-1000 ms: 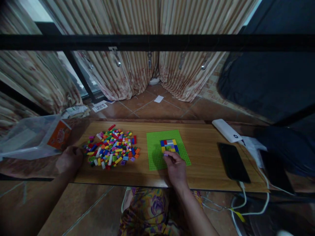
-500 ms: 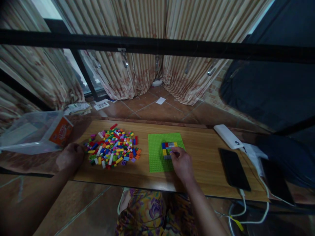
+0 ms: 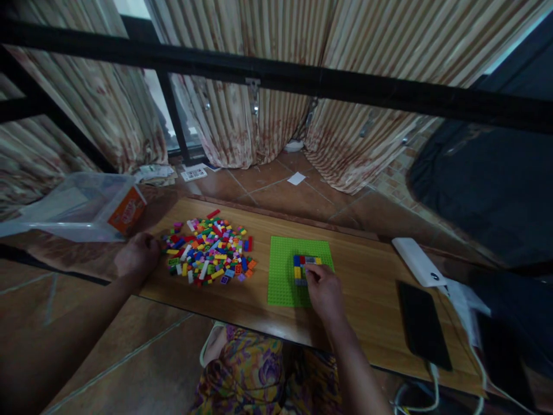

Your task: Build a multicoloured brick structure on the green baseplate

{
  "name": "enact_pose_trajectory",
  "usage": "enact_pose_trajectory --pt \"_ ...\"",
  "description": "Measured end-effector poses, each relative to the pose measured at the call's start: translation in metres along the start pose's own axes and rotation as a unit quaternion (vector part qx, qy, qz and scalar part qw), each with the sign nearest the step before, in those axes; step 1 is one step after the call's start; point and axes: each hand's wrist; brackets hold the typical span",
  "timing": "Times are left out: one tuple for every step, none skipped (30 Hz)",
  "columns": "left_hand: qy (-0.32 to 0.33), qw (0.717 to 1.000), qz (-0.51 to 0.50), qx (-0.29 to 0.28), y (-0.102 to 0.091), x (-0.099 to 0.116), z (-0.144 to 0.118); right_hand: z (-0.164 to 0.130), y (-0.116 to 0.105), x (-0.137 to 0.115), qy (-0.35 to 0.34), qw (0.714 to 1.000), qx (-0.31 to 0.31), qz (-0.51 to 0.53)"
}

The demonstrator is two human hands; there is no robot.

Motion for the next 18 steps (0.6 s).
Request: enact_pose_trajectory --pt "0.000 1.000 -0.001 0.001 0.000 0.000 0.000 0.001 0.002 0.000 -0.004 1.000 -0.004 -0.008" --pt "0.000 1.000 -0.002 0.001 0.000 0.000 0.000 0.002 0.004 -0.001 -0.006 1.000 -0.006 -0.016" --pt "-0.001 1.000 -0.001 0.001 -0.001 0.001 0.000 0.004 0.005 -0.001 -0.008 1.000 -0.006 -0.026" --pt "-0.002 1.000 -0.001 0.001 -0.001 0.001 -0.001 0.005 0.007 -0.002 -0.008 0.999 -0.005 -0.037" --pt "-0.002 1.000 -0.003 0.001 -0.001 0.001 -0.001 0.006 0.008 -0.002 -0.008 0.999 -0.004 -0.048" --pt "-0.003 1.000 -0.005 0.003 -0.001 0.000 -0.001 0.006 0.010 -0.002 -0.008 0.998 -0.004 -0.059" --pt "-0.002 1.000 -0.007 0.006 0.000 0.000 -0.001 0.007 0.011 -0.003 -0.008 0.998 -0.004 -0.069" --pt "-0.001 1.000 -0.009 0.009 0.000 0.000 0.000 0.007 0.012 -0.003 -0.007 0.997 -0.004 -0.077" --pt "-0.001 1.000 -0.011 0.011 0.001 -0.001 0.000 0.008 0.013 -0.003 -0.005 0.996 -0.005 -0.086" --pt "-0.002 1.000 -0.011 0.012 0.002 -0.001 0.000 0.008 0.014 -0.004 -0.005 0.996 -0.006 -0.094" --pt "-0.002 1.000 -0.011 0.011 0.002 -0.001 0.000 0.009 0.015 -0.004 -0.007 0.995 -0.006 -0.102" --pt "-0.003 1.000 -0.010 0.010 0.003 -0.001 0.000 0.009 0.015 -0.005 -0.011 0.994 -0.005 -0.113" --pt "-0.004 1.000 -0.009 0.008 0.003 -0.002 -0.001 0.010 0.016 -0.005 -0.017 0.992 -0.003 -0.124" --pt "-0.006 1.000 -0.008 0.006 0.003 -0.002 -0.001 0.010 0.016 -0.006 -0.026 0.990 0.000 -0.135" --pt "-0.007 1.000 -0.008 0.005 0.004 -0.002 -0.001 0.011 0.016 -0.006 -0.035 0.989 0.004 -0.146" --pt "-0.008 1.000 -0.008 0.006 0.004 -0.002 -0.001 0.011 0.016 -0.006 -0.043 0.987 0.008 -0.156" --pt "-0.008 1.000 -0.008 0.007 0.004 -0.002 0.000 0.011 0.016 -0.006 -0.048 0.985 0.012 -0.165" --pt "-0.007 1.000 -0.008 0.008 0.004 -0.002 0.000 0.011 0.016 -0.006 -0.052 0.984 0.013 -0.170"
Point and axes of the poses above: each hand's wrist, its own z-axis towards the middle knuckle, its own y-axis out of the palm, x = y × z, and after that the axes turned 15 degrees about x, right-handed
